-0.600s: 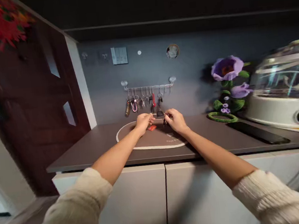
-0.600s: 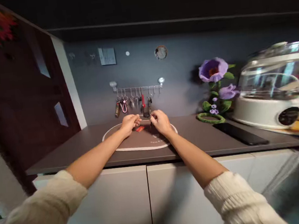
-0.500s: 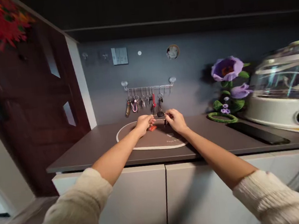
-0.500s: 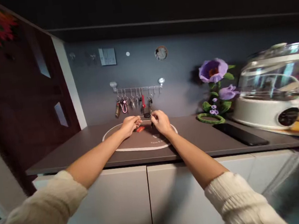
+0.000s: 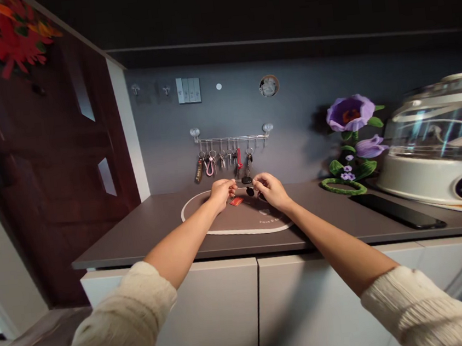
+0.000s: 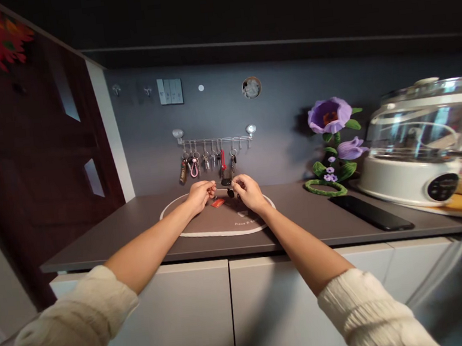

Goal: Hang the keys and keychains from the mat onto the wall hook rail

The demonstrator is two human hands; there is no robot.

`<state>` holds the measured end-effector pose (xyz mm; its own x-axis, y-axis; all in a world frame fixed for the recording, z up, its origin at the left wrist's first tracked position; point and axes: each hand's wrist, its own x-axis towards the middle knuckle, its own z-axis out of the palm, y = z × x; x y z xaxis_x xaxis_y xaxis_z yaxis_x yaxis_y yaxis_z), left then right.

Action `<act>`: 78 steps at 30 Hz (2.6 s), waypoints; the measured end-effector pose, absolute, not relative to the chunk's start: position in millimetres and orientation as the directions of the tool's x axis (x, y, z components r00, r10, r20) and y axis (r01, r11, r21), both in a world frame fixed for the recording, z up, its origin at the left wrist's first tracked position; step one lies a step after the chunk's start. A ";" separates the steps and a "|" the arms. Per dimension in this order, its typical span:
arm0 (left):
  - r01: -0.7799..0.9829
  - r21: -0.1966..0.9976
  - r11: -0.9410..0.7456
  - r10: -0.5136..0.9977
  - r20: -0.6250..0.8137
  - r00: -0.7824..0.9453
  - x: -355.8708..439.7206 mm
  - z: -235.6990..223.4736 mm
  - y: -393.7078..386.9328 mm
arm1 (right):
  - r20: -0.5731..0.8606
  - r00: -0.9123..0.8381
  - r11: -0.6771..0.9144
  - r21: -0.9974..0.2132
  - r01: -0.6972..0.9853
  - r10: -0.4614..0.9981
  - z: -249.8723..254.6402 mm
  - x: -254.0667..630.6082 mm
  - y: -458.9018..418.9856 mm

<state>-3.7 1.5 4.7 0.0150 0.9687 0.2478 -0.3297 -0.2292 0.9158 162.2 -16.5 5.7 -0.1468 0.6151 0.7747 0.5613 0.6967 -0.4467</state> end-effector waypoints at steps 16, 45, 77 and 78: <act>-0.325 0.946 0.011 0.959 0.082 0.272 -4.4 -1.5 -4.6 | 0.638 -0.119 0.645 -0.721 0.255 0.760 3.2 163.7 -15.5; 0.106 0.929 -0.354 0.870 0.285 0.401 -0.5 -9.6 -11.7 | 0.593 -0.088 0.600 -0.792 0.118 0.800 8.8 165.4 -20.7; 0.621 0.472 -0.626 0.707 0.680 0.195 -4.1 -16.9 1.4 | 0.411 0.289 0.440 -0.897 -0.044 0.865 94.0 183.0 63.6; 0.620 0.469 -0.628 0.704 0.683 0.196 -4.0 -17.2 2.1 | 0.413 0.295 0.440 -0.897 -0.029 0.861 94.1 182.4 67.9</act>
<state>-4.0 2.1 -17.2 0.1965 0.7038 0.6827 0.6202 -0.6285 0.4694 182.4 67.9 94.1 0.2953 0.8615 0.4131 -0.0286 0.4402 -0.8974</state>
